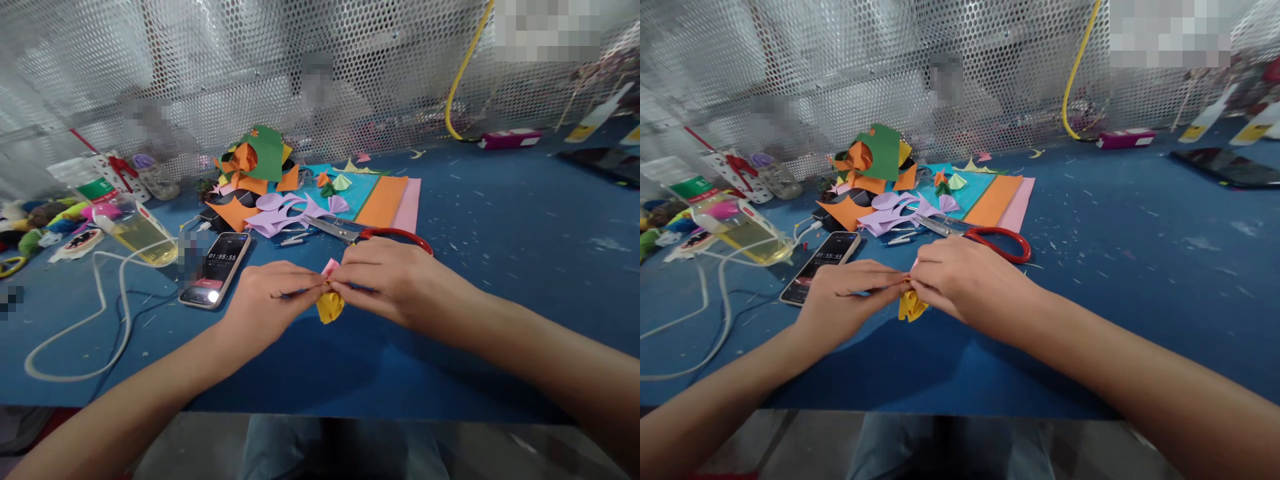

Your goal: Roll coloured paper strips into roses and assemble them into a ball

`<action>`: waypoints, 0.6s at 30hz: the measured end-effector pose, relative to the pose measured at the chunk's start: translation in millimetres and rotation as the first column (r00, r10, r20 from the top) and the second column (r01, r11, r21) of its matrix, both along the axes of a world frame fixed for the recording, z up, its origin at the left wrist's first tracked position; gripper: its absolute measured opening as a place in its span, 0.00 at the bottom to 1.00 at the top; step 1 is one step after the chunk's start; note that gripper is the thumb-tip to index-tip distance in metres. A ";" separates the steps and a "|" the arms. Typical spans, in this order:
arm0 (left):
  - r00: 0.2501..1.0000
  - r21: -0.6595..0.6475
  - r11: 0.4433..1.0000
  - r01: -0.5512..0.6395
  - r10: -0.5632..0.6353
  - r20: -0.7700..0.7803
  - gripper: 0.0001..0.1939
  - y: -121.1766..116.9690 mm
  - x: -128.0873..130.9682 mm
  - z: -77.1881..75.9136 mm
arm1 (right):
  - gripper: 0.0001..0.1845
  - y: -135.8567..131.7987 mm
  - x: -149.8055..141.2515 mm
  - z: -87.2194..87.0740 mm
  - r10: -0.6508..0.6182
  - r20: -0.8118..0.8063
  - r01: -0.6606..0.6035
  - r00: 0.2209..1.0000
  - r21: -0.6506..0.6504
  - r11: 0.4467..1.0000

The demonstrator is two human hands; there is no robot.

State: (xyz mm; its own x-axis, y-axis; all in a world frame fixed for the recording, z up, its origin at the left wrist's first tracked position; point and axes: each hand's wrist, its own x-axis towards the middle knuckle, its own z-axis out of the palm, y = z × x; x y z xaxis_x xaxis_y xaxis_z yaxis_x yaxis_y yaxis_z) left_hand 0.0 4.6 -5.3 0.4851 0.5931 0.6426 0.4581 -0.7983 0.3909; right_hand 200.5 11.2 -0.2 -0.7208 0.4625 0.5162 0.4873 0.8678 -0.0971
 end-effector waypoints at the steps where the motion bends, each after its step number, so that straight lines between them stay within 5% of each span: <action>1: 1.000 0.001 1.000 -0.003 0.003 -0.007 0.03 -0.2 -0.3 0.4 | 0.16 0.3 0.3 0.1 0.007 0.021 -0.007 1.000 0.007 1.000; 18: 0.989 0.066 0.998 0.017 -0.007 -0.148 0.05 0.9 -2.7 2.3 | 0.16 -1.1 -2.0 -1.5 0.030 0.080 -0.034 0.996 0.057 0.998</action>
